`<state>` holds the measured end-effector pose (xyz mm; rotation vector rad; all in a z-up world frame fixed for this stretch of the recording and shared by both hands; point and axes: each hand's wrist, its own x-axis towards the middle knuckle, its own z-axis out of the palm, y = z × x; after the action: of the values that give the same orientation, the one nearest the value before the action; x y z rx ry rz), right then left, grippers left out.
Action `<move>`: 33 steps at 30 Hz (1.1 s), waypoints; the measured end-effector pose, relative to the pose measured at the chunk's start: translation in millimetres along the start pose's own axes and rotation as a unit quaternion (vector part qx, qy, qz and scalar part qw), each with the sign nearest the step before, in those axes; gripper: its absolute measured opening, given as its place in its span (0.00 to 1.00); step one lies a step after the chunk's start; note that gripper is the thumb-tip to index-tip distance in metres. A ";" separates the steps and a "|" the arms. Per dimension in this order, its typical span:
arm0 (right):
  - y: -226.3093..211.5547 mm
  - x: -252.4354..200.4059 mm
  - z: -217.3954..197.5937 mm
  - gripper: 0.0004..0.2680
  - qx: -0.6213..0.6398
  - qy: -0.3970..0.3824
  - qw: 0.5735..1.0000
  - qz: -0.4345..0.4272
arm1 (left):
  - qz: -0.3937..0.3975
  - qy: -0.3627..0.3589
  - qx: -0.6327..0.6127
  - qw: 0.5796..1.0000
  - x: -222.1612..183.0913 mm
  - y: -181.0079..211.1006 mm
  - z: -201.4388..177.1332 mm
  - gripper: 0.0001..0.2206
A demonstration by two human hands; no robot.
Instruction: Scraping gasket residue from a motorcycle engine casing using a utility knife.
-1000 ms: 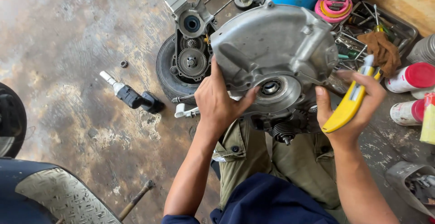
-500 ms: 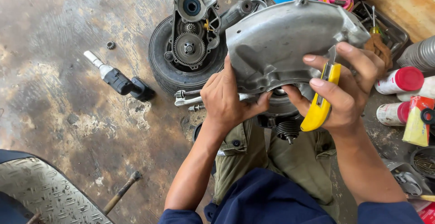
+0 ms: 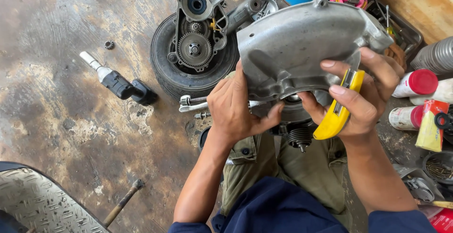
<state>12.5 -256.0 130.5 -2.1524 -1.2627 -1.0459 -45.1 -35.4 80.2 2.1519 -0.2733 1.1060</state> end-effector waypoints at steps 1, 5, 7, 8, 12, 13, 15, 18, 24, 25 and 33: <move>-1.7 0.4 -0.2 0.19 0.001 -0.001 1.000 0.000 | -0.001 0.000 0.000 1.000 -1.1 -0.9 0.8 0.41; -4.7 0.1 0.2 0.21 -0.013 -0.002 1.000 0.001 | -0.002 0.015 0.014 1.000 -3.9 -3.5 6.4 0.41; -3.9 -0.6 2.2 0.22 -0.016 0.000 1.000 -0.001 | -0.001 0.028 0.021 0.999 -3.7 -4.8 9.4 0.40; -3.4 -0.5 3.9 0.21 -0.016 0.006 1.000 0.001 | 0.006 0.032 0.030 0.999 -3.1 -5.9 10.2 0.39; -3.7 0.3 5.1 0.21 -0.006 0.011 1.000 0.003 | 0.021 0.033 0.068 0.997 -6.9 -9.4 12.0 0.39; -3.1 0.2 5.7 0.21 -0.007 0.011 1.000 0.002 | 0.022 0.034 0.067 0.997 -6.0 -10.0 12.8 0.39; -2.9 -1.5 6.9 0.22 -0.020 0.012 1.000 0.008 | 0.022 0.041 0.068 0.997 -5.9 -10.7 13.9 0.39; -1.9 0.9 8.5 0.22 -0.018 0.020 1.000 0.004 | 0.026 0.040 0.068 0.997 -7.5 -13.0 15.7 0.40; 1.1 3.2 12.8 0.21 -0.003 0.028 1.000 0.008 | -0.001 0.014 0.054 0.998 -2.3 -6.9 12.4 0.42; 3.1 2.1 12.2 0.21 -0.003 0.028 1.000 0.009 | -0.001 0.014 0.054 0.998 -2.2 -6.1 15.3 0.42; 4.1 2.6 11.4 0.21 0.017 0.020 1.000 0.010 | -0.014 0.037 0.104 0.994 -5.1 -9.0 22.8 0.45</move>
<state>21.3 -248.9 125.5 -2.1042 -1.2296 -1.0469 -29.6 -44.5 62.8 2.2818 -0.0966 1.2417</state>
